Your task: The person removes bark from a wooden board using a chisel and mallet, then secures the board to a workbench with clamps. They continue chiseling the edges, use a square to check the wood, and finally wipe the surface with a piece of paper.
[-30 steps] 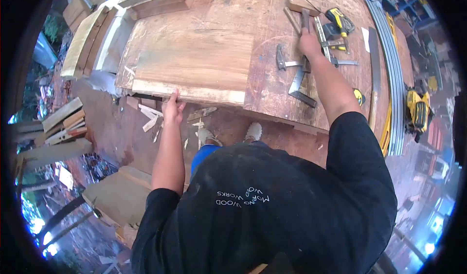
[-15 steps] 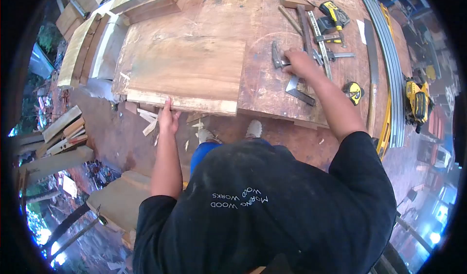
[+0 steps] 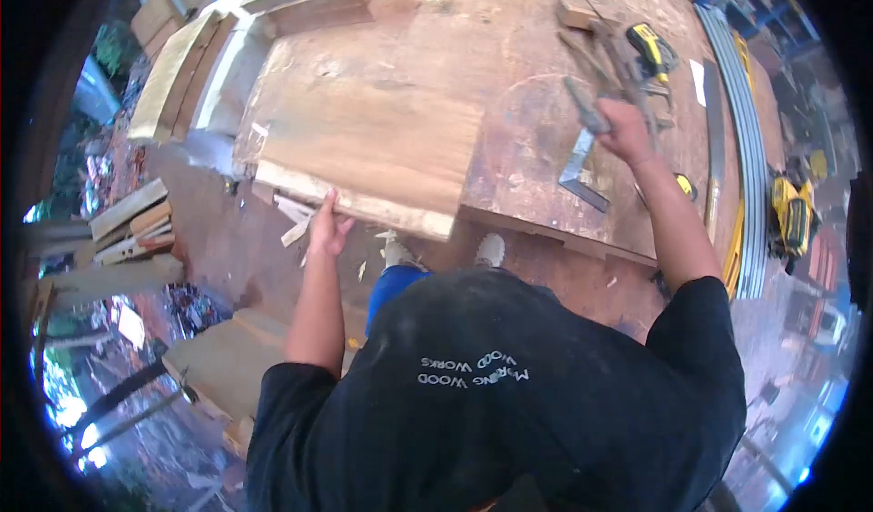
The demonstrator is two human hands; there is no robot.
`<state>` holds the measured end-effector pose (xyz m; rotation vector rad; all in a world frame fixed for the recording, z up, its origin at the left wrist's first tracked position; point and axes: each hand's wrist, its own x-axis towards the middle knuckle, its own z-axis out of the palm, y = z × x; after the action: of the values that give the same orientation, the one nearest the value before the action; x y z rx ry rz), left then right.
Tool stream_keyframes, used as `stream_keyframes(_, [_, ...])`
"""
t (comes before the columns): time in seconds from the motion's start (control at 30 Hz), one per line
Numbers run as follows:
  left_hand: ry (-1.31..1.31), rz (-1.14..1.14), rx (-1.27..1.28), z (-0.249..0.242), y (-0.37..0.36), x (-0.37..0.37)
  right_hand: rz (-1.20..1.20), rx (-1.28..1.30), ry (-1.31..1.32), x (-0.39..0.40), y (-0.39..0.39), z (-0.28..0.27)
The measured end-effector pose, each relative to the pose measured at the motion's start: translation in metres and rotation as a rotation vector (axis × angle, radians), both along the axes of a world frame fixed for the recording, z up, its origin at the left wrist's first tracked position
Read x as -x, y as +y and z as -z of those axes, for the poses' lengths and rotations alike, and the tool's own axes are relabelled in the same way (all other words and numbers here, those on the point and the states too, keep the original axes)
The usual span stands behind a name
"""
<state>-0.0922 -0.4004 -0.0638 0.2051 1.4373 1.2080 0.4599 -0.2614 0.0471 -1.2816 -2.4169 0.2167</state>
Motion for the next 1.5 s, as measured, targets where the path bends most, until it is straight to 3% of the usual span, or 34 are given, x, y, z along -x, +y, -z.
stream_keyframes(0.03, [-0.063, -0.011, -0.032, 0.005, -0.001, -0.003, -0.028, 0.003, 0.006, 0.008, -0.005, -0.005])
stream_keyframes(0.13, [-0.123, -0.020, -0.079, 0.008, -0.002, -0.008, 0.263, -0.311, 0.219, 0.023, -0.006, -0.038])
stream_keyframes(0.27, [-0.056, 0.076, -0.019, -0.001, -0.004, -0.004, 0.138, -0.234, 0.351, 0.005, -0.015, -0.049])
stream_keyframes(0.33, [-0.068, 0.122, -0.051, 0.011, -0.002, 0.006, 0.274, -0.227, 0.708, 0.005, -0.018, -0.055])
stream_keyframes(0.43, [-0.037, 0.219, -0.060, 0.005, -0.006, 0.006, 0.360, -0.380, 0.896, 0.005, -0.020, -0.069])
stream_keyframes(0.53, [-0.183, 0.280, -0.002, 0.041, -0.009, 0.023, 0.468, -0.471, 1.084, -0.040, 0.001, -0.075])
stream_keyframes(0.57, [-0.220, 0.394, 0.001, 0.024, -0.014, 0.019, 0.584, -0.547, 1.145, -0.033, -0.007, -0.085])
stream_keyframes(0.6, [-0.176, 0.478, -0.028, 0.011, -0.023, 0.012, 0.583, -0.577, 1.125, -0.023, -0.010, -0.099])
stream_keyframes(0.67, [-0.273, 0.590, -0.048, 0.019, -0.034, 0.009, 0.435, -0.589, 1.329, -0.011, -0.026, -0.109])
stream_keyframes(0.7, [-0.282, 0.614, -0.036, 0.019, -0.040, 0.006, 0.633, -0.587, 1.354, -0.021, -0.020, -0.104])
stream_keyframes(0.73, [-0.318, 0.646, -0.040, 0.015, -0.046, 0.001, 0.898, -0.673, 1.169, -0.023, -0.019, -0.106])
stream_keyframes(0.93, [-0.379, 0.798, -0.061, 0.007, -0.054, -0.031, 0.819, -0.602, 1.402, -0.029, -0.044, -0.109])
stream_keyframes(1.07, [-0.154, 1.108, -0.028, -0.015, -0.065, -0.049, 0.856, -0.710, 1.486, -0.067, -0.038, -0.113])
stream_keyframes(1.13, [-0.072, 1.191, -0.042, -0.024, -0.070, -0.073, 0.631, -0.616, 1.551, -0.083, -0.043, -0.115])
stream_keyframes(1.2, [-0.050, 1.349, -0.172, -0.031, -0.073, -0.107, 0.618, -0.599, 1.642, -0.092, -0.045, -0.122])
stream_keyframes(1.27, [-0.042, 1.351, -0.222, -0.063, -0.068, -0.169, 0.413, -0.461, 1.780, -0.123, -0.036, -0.121])
stream_keyframes(1.33, [0.450, 1.312, -0.599, -0.088, -0.049, -0.238, 0.442, -0.472, 1.762, -0.133, -0.032, -0.126])
stream_keyframes(1.4, [0.894, 1.128, -0.952, -0.099, -0.022, -0.310, 0.321, -0.417, 1.788, -0.151, -0.027, -0.123])
stream_keyframes(1.5, [1.022, 1.145, -0.960, -0.099, 0.017, -0.383, 0.297, -0.365, 1.866, -0.161, -0.035, -0.130])
